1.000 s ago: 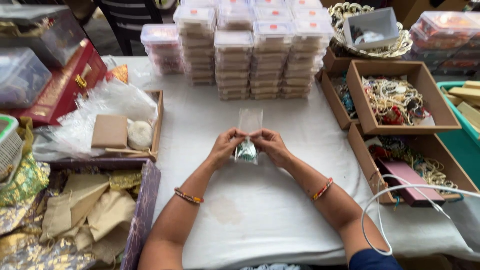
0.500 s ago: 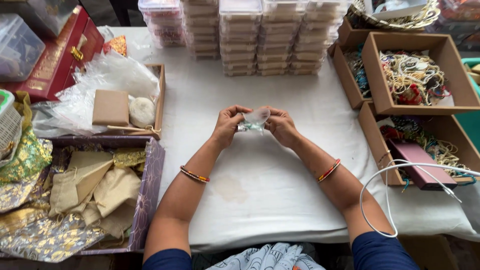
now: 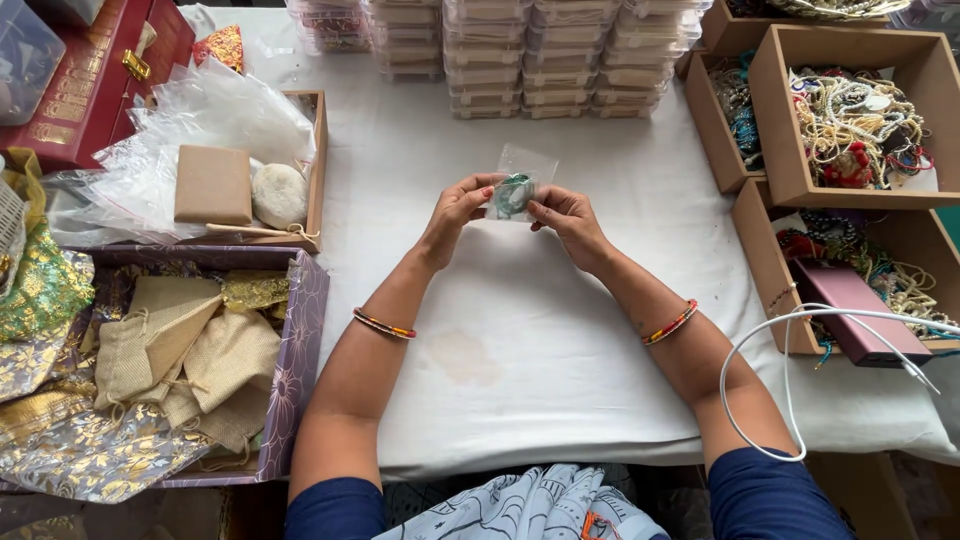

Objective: The person packages a green beaded bracelet by placing it into a clear plastic bag, then into a small beige cloth pouch, and finally into a clear plastic box. They then pick up a silver chain necklace, place it into a clear plastic bag, and put the bag into another beige cloth pouch.

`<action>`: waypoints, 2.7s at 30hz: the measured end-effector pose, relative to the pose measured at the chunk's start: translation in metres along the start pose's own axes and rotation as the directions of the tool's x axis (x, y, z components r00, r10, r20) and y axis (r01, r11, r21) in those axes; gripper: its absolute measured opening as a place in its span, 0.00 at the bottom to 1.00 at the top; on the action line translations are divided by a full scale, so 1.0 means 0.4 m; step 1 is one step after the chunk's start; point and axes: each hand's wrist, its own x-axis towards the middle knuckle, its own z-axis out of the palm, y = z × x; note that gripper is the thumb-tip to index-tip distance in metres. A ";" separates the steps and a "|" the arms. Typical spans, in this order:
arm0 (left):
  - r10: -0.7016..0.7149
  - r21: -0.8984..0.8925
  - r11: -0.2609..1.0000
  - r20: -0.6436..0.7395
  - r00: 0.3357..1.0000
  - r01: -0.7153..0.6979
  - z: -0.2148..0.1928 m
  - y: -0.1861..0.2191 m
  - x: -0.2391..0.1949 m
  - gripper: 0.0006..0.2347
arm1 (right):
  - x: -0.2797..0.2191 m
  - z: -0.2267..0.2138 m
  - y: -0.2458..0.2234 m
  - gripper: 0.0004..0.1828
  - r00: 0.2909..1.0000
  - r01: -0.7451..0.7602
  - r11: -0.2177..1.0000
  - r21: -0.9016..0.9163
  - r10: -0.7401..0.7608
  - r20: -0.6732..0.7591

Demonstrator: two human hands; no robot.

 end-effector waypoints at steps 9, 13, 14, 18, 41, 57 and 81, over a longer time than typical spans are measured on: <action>0.034 0.033 0.999 -0.025 0.999 -0.033 -0.036 -0.130 0.013 0.11 | -0.012 0.031 -0.018 0.10 0.998 -0.068 0.997 0.024 0.068 0.002; 0.030 0.126 0.992 -0.032 0.999 -0.026 0.010 -0.068 0.005 0.10 | -0.011 0.011 0.006 0.11 1.000 -0.008 1.000 -0.029 0.008 -0.023; 0.059 0.159 0.986 -0.036 0.998 -0.052 0.019 -0.047 0.002 0.12 | -0.011 0.009 0.020 0.11 0.999 -0.004 1.000 -0.022 0.004 -0.036; 0.143 0.144 0.980 -0.020 0.990 -0.138 0.015 -0.057 -0.004 0.20 | -0.015 0.020 -0.003 0.11 0.999 -0.053 0.996 -0.066 0.054 0.008; 0.296 0.469 0.846 -0.012 0.955 -0.256 0.055 0.000 -0.013 0.15 | -0.031 0.059 -0.088 0.30 0.923 0.362 0.895 -0.261 -0.384 -0.036; -0.029 0.847 0.507 -0.171 0.985 0.162 0.120 0.104 0.016 0.18 | 0.018 -0.035 0.021 0.11 0.993 0.114 0.989 0.092 -0.109 -0.054; 0.174 0.813 -0.542 -0.138 0.975 0.212 -0.173 0.544 -0.447 0.16 | 0.004 -0.010 0.001 0.09 0.970 -0.038 0.966 -0.257 -0.026 -0.240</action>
